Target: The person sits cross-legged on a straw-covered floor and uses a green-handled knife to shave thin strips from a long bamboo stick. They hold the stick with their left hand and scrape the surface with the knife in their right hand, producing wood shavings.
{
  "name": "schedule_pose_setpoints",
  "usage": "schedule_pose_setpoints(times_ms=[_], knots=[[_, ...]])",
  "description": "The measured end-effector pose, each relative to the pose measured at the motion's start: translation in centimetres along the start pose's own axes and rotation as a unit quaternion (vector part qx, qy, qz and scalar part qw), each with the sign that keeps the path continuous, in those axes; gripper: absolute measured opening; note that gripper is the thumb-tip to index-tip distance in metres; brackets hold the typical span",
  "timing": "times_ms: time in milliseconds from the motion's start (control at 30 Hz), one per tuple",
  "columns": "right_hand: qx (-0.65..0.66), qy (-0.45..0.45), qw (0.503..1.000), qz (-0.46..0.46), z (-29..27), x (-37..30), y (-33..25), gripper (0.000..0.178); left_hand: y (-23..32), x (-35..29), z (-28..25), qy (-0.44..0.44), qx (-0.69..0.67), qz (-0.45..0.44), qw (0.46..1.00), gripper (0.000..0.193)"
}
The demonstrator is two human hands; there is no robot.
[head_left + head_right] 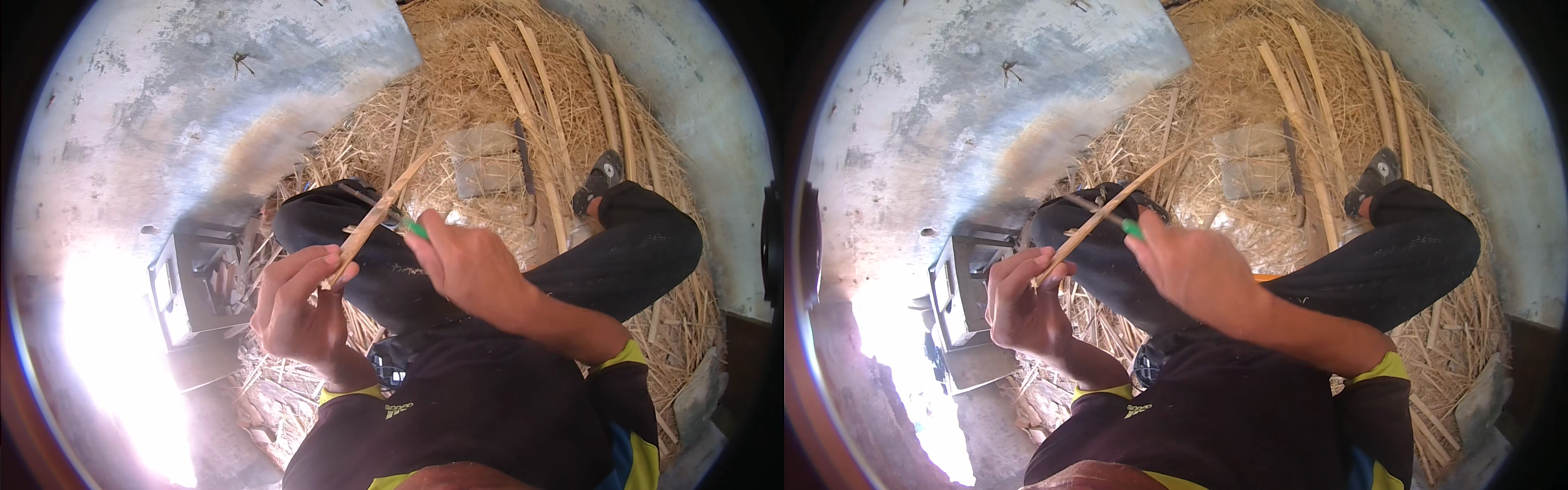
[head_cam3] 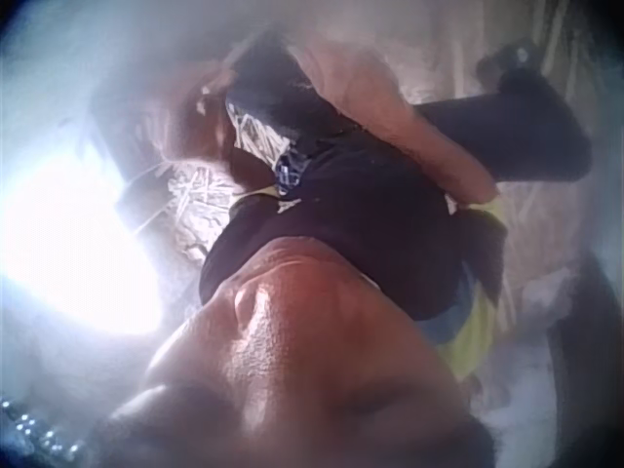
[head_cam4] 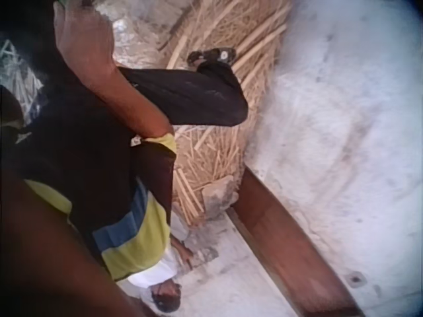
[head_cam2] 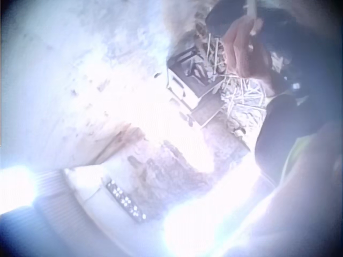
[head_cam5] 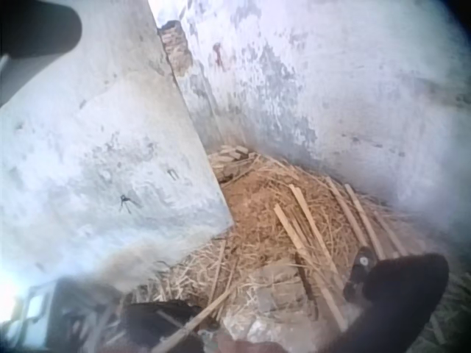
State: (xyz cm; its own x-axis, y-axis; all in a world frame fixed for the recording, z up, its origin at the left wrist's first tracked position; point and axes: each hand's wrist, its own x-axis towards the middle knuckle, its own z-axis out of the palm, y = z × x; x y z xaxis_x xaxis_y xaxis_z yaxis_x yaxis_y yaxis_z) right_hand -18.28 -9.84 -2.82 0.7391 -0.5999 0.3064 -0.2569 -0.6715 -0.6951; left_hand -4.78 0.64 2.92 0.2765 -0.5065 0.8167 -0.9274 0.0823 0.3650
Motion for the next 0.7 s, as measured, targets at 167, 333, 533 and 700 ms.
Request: schedule_pose_setpoints(times_ms=[167, 333, 533, 700], knots=[[-0.017, 0.021, 0.999, -0.023, -0.3, 0.3, 0.5, 0.025, 1.0, -0.2, 0.3, 0.009, -0.009, -0.006, 1.000, 0.025], [-0.073, 0.037, 0.996, -0.041, -0.3, 0.3, 0.2, 0.024, 1.1, -0.4, 1.2, 0.012, 0.014, -0.008, 1.000, 0.025], [-0.073, 0.033, 0.997, -0.014, 1.1, 1.5, 2.7, 0.023, 0.6, -1.5, 0.8, 0.046, 0.070, -0.075, 0.994, 0.022], [-0.053, 0.031, 0.998, -0.022, 1.0, 0.5, 0.7, 0.022, 0.9, -1.6, 0.6, 0.079, 0.054, -0.127, 0.987, 0.021]])
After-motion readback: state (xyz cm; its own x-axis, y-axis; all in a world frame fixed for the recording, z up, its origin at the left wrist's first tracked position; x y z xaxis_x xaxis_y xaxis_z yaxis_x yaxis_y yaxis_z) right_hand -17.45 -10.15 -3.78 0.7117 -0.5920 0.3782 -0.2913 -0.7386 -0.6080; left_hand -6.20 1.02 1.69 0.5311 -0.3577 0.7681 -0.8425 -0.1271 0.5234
